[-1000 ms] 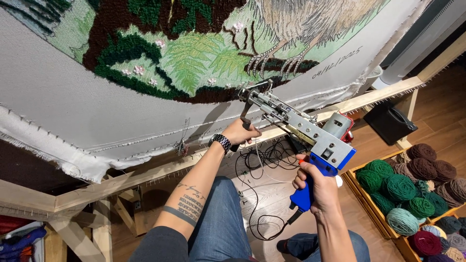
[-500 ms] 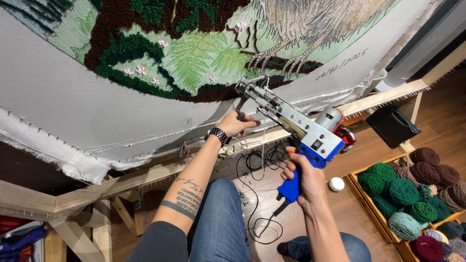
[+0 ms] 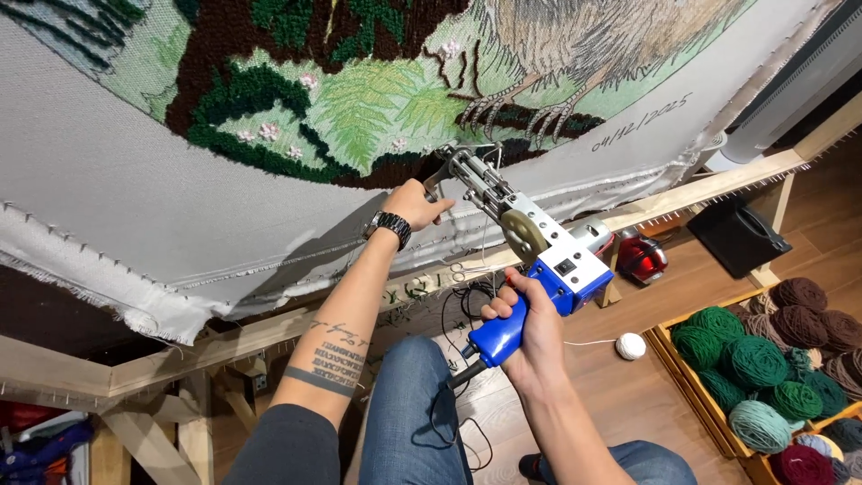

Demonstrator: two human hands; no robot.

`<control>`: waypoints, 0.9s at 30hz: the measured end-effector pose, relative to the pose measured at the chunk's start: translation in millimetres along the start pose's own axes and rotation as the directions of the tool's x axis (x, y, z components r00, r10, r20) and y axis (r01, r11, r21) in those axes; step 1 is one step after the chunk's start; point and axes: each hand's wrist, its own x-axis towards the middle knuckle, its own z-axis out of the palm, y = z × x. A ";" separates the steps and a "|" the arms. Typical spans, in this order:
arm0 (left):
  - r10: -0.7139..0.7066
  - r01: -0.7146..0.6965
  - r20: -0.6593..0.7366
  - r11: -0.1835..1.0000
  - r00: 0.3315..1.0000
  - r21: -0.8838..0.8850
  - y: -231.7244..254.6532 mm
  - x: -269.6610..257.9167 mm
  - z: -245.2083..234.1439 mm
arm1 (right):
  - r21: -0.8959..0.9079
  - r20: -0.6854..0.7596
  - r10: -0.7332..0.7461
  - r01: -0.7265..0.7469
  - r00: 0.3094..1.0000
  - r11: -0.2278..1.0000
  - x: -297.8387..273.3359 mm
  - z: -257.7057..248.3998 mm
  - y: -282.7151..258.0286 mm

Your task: Using a tufting gun to insert yarn into a stretched canvas to create a patterned rug.

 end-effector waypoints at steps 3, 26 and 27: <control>-0.013 0.013 0.013 1.000 1.000 0.022 19.7 -20.8 -8.8 | 0.001 0.005 0.003 -0.003 1.000 1.000 3.3 -0.9 -0.4; 0.250 0.090 0.449 0.787 0.858 -0.610 44.3 -29.4 87.9 | -0.120 0.045 -0.053 0.058 0.998 0.991 -22.1 -59.0 -57.1; 0.313 0.115 0.481 0.731 0.819 -0.672 47.8 -35.6 90.7 | -0.137 0.028 -0.049 0.052 0.998 0.989 -26.6 -63.9 -60.1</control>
